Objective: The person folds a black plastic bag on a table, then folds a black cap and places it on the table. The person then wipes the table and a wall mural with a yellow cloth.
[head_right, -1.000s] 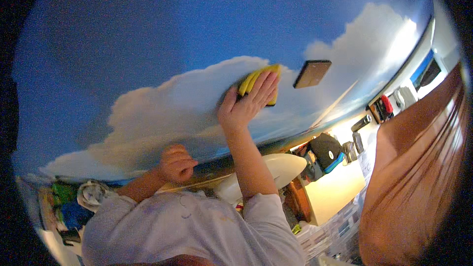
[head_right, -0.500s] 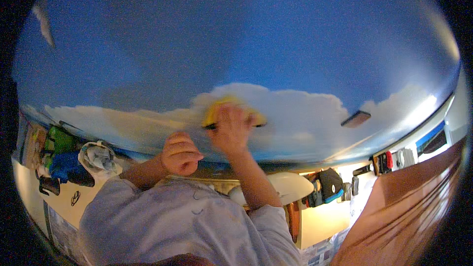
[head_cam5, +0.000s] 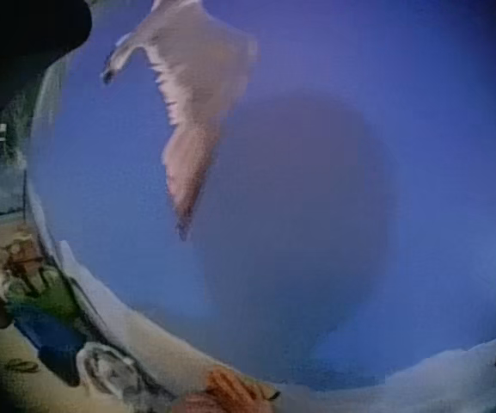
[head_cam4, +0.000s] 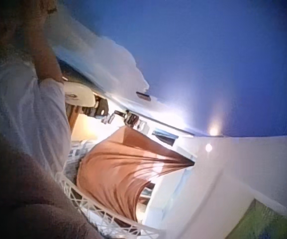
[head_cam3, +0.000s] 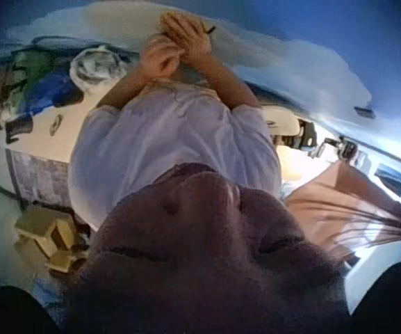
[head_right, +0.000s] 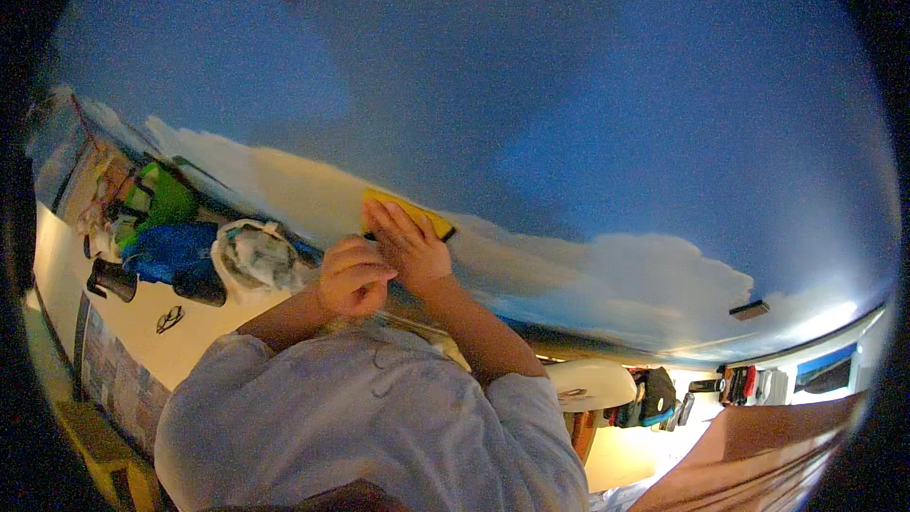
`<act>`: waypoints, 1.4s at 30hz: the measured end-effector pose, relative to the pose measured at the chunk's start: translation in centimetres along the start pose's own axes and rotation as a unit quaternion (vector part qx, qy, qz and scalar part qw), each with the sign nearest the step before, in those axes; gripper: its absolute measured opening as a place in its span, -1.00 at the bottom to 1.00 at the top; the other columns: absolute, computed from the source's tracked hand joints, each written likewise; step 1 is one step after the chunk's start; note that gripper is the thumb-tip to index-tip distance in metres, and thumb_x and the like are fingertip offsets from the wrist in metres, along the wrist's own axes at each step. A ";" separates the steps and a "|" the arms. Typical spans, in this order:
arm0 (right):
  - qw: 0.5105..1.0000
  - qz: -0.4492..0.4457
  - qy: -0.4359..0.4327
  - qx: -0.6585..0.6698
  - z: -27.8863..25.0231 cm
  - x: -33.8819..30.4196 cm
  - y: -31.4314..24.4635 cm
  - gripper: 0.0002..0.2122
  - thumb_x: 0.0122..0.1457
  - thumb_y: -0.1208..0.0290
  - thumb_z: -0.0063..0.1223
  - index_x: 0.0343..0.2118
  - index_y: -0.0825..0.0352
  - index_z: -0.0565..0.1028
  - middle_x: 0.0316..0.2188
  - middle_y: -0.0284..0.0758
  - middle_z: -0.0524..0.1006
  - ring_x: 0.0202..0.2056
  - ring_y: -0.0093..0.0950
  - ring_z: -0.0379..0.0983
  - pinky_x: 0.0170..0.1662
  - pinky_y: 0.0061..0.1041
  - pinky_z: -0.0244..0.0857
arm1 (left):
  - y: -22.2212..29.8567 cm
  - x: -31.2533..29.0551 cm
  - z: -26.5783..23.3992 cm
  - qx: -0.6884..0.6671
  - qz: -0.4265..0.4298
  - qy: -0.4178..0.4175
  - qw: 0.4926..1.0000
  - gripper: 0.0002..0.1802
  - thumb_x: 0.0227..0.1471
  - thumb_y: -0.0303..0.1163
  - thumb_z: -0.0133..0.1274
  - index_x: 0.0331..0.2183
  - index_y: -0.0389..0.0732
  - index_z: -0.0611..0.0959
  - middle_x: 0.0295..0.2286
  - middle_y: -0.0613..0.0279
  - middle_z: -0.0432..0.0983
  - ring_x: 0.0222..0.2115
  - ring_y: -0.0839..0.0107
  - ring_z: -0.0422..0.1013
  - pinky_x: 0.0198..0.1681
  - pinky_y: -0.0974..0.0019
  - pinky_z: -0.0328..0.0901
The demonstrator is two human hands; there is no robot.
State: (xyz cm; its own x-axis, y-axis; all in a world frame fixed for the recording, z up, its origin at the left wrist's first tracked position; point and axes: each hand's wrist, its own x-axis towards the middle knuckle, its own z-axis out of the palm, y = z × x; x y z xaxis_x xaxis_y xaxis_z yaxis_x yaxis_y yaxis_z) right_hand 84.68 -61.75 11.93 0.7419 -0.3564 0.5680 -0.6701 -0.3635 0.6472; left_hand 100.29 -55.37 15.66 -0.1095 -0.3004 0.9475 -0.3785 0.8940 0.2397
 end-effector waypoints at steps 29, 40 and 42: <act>0.969 0.199 0.107 0.096 -5.2 27.2 -7.8 -0.26 -0.01 0.01 0.14 0.29 0.16 0.35 0.36 -0.28 0.26 0.40 -0.09 0.03 0.36 0.25 -0.31 | -7.3 -12.5 -21.3 0.026 -0.244 0.090 0.965 -0.77 -0.16 -0.64 0.18 -0.36 -0.17 0.70 -0.41 0.16 0.61 -0.44 0.17 0.51 -0.36 0.21 0.40; 0.920 -0.256 -0.147 0.259 6.8 18.3 -24.7 -0.39 0.21 0.46 -0.10 0.36 0.41 0.17 0.37 -0.18 0.23 0.36 -0.28 0.17 0.40 -0.26 0.00 | -8.8 -13.3 -24.4 0.048 -0.225 0.070 0.971 -0.74 -0.19 -0.63 0.17 -0.35 -0.16 0.69 -0.44 0.16 0.61 -0.45 0.15 0.51 -0.35 0.19 0.40; 0.917 -0.236 -0.172 0.270 6.1 18.9 -23.6 -0.39 0.21 0.45 -0.09 0.36 0.40 0.19 0.37 -0.18 0.23 0.35 -0.25 0.17 0.40 -0.26 0.01 | -9.2 -13.8 -25.5 0.041 -0.245 0.075 0.966 -0.76 -0.17 -0.61 0.16 -0.34 -0.17 0.69 -0.45 0.15 0.61 -0.45 0.14 0.51 -0.34 0.18 0.39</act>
State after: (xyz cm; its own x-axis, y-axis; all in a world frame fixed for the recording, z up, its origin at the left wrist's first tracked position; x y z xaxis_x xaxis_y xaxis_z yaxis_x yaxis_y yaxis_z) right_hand 114.34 -65.12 4.31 0.9634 -0.2659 0.0342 -0.2585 -0.8877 0.3809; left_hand 128.70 -51.01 5.75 0.2329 -0.6241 0.7458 -0.4225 0.6258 0.6557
